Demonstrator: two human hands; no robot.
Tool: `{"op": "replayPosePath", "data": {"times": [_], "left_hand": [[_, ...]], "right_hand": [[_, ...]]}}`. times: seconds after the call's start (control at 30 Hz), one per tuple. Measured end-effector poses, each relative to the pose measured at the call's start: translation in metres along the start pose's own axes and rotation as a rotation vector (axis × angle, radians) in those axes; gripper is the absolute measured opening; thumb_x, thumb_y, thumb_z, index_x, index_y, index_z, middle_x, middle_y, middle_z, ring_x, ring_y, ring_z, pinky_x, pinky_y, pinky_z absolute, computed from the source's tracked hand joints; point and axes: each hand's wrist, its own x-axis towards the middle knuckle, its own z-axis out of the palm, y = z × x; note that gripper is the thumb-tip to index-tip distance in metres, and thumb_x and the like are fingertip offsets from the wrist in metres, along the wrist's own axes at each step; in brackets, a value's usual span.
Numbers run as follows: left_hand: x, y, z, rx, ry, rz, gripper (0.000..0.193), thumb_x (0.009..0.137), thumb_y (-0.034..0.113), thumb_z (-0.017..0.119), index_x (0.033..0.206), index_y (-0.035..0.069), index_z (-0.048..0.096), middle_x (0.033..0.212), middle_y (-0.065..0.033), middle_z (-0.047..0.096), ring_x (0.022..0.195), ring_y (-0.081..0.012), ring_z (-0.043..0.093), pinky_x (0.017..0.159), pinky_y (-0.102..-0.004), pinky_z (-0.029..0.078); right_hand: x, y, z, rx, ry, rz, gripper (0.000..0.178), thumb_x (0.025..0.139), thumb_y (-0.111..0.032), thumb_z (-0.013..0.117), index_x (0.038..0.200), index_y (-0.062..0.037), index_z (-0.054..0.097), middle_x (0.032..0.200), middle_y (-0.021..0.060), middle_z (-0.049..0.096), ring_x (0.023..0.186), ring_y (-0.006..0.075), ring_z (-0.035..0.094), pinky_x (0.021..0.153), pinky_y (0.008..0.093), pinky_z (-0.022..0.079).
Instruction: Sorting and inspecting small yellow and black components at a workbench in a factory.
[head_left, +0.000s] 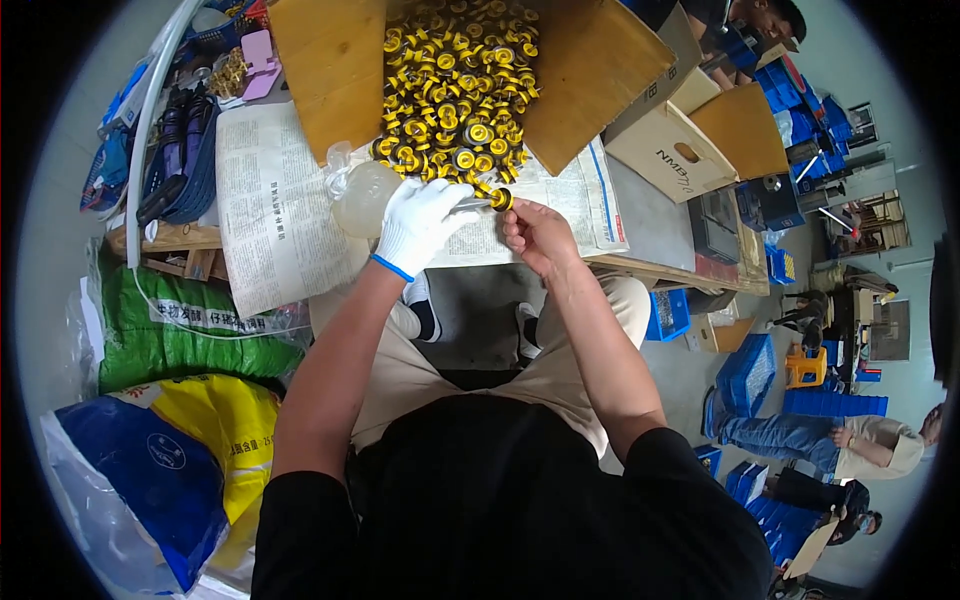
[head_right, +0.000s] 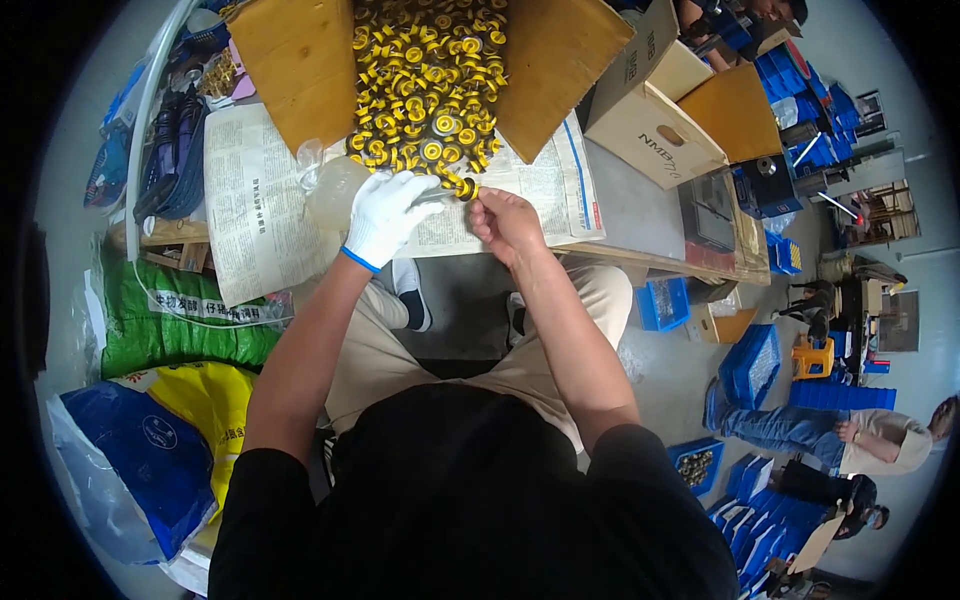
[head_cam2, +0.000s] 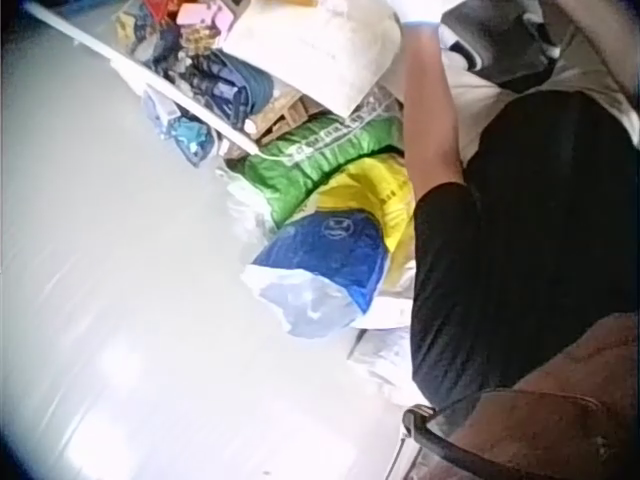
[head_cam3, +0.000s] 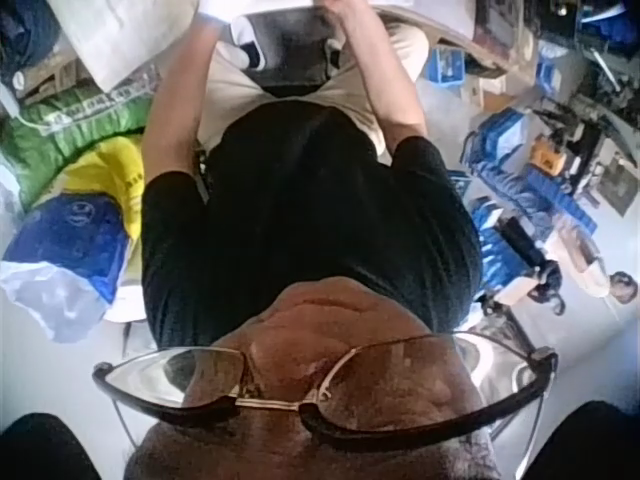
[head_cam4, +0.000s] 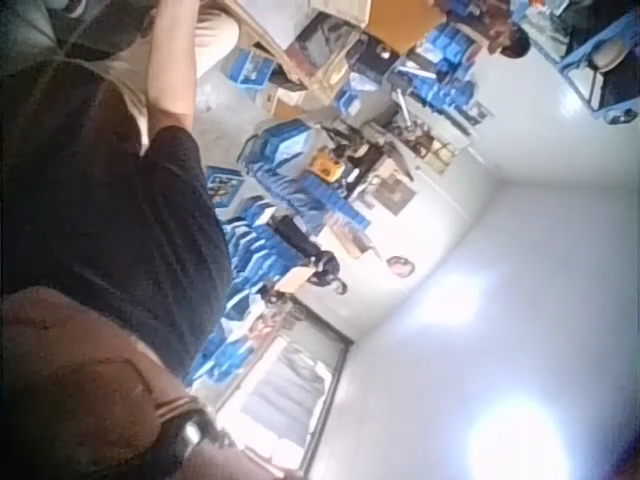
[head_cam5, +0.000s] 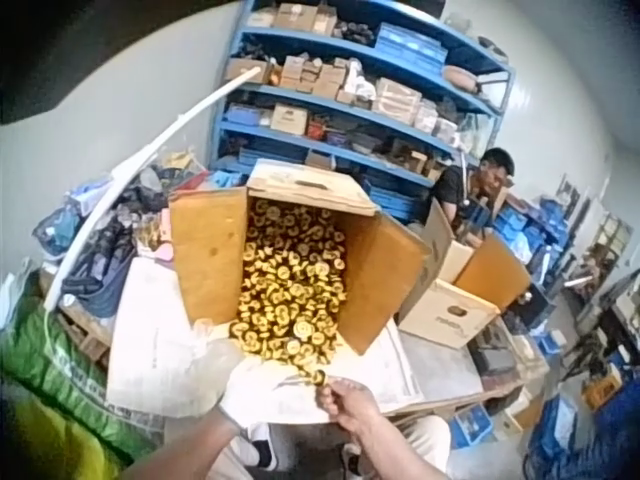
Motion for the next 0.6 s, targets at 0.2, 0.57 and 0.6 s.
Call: {"op": "replayPosePath", "data": {"times": [0.2, 0.57, 0.6], "left_hand": [[-0.0006, -0.0025, 0.0022, -0.012, -0.01, 0.008, 0.029, 0.085, 0.03, 0.075, 0.109, 0.013, 0.071, 0.095, -0.003, 0.067, 0.085, -0.0242, 0.063, 0.079, -0.0379, 0.048], [-0.0053, -0.0068, 0.0082, 0.017, -0.091, -0.015, 0.027, 0.093, 0.034, 0.066, 0.112, 0.015, 0.07, 0.102, -0.0053, 0.066, 0.092, -0.0242, 0.064, 0.087, -0.0377, 0.047], [-0.0055, -0.0071, 0.0081, 0.015, -0.088, -0.014, 0.027, 0.093, 0.034, 0.066, 0.112, 0.015, 0.07, 0.102, -0.0052, 0.066, 0.092, -0.0242, 0.063, 0.087, -0.0376, 0.047]], "right_hand": [[0.0017, 0.0027, 0.003, 0.01, -0.062, 0.016, 0.018, 0.106, -0.01, 0.057, 0.09, -0.0024, 0.061, 0.075, 0.0068, 0.062, 0.06, 0.0144, 0.052, 0.049, 0.026, 0.04], [0.0023, -0.0002, 0.0022, -0.02, -0.085, 0.074, 0.021, 0.11, -0.017, 0.051, 0.102, -0.0005, 0.061, 0.077, 0.0052, 0.056, 0.061, 0.0124, 0.046, 0.049, 0.0236, 0.037], [0.0029, -0.0003, 0.0025, -0.022, -0.079, 0.078, 0.021, 0.11, -0.017, 0.05, 0.102, -0.0004, 0.06, 0.076, 0.0052, 0.055, 0.06, 0.0122, 0.045, 0.049, 0.0236, 0.037]]}}
